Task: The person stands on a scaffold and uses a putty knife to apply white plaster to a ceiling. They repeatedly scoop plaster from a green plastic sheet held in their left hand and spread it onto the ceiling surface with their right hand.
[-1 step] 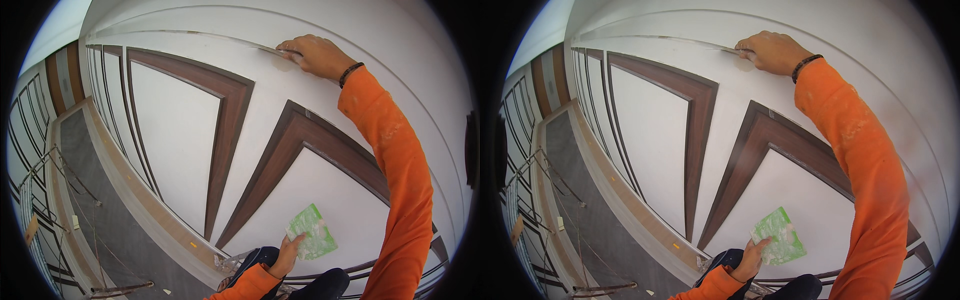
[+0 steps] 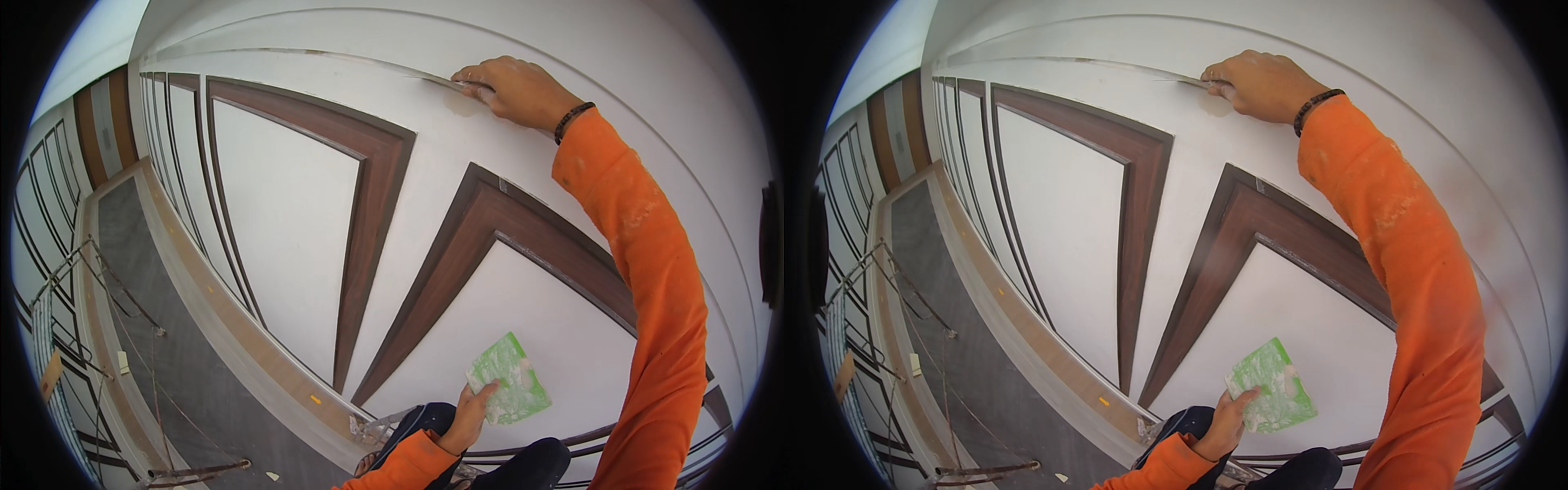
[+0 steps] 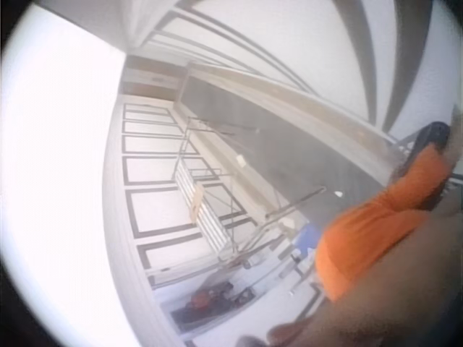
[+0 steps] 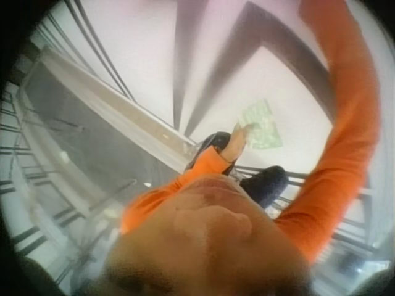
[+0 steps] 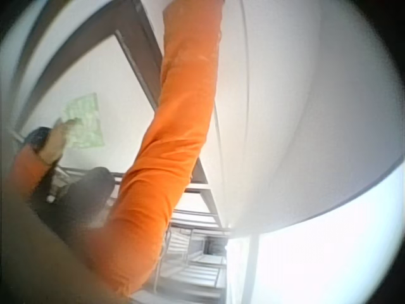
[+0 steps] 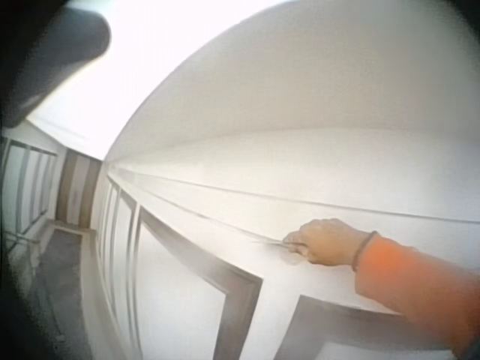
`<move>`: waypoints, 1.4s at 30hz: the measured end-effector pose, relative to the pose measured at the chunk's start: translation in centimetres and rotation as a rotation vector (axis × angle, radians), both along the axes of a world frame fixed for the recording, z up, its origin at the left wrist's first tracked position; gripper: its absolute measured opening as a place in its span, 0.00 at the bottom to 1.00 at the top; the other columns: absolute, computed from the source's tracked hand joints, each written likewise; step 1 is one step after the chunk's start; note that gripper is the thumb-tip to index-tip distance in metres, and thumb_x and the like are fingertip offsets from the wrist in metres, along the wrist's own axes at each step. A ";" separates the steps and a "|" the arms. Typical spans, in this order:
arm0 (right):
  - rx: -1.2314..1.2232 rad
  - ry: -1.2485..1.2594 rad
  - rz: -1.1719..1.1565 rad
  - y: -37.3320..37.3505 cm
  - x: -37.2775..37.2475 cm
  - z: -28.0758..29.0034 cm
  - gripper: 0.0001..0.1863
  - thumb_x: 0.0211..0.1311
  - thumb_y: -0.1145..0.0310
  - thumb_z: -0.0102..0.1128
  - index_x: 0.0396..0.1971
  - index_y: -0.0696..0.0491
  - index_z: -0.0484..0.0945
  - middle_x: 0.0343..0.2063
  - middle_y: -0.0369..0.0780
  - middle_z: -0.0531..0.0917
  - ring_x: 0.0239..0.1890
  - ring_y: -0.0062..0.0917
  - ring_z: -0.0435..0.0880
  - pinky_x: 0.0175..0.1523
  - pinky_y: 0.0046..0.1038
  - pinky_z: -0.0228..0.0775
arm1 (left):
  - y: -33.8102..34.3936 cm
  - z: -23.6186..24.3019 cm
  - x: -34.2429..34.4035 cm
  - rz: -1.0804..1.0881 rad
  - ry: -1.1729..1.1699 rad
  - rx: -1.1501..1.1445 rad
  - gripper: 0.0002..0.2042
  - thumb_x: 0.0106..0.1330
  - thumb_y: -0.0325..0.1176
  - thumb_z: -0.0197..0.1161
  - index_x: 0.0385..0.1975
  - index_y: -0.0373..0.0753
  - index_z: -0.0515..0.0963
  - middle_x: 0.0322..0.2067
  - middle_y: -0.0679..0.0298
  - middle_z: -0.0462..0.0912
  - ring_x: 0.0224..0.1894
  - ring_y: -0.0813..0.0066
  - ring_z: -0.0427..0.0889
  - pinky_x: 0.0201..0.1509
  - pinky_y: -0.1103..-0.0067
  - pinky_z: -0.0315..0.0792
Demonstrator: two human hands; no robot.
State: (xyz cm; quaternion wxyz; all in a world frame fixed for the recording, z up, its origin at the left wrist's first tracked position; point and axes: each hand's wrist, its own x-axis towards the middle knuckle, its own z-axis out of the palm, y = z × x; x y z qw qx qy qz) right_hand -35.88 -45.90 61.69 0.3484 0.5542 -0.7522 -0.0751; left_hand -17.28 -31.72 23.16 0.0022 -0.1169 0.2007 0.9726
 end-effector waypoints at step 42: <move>0.094 -0.150 -0.062 3.1 1.0 1.6 0.18 0.71 0.58 0.55 0.52 0.51 0.82 0.44 0.44 0.84 0.49 0.35 0.80 0.56 0.35 0.71 | -0.8 0.2 0.1 0.019 -0.018 0.100 0.19 0.72 0.29 0.54 0.61 0.32 0.64 0.52 0.56 0.76 0.54 0.63 0.81 0.56 0.67 0.79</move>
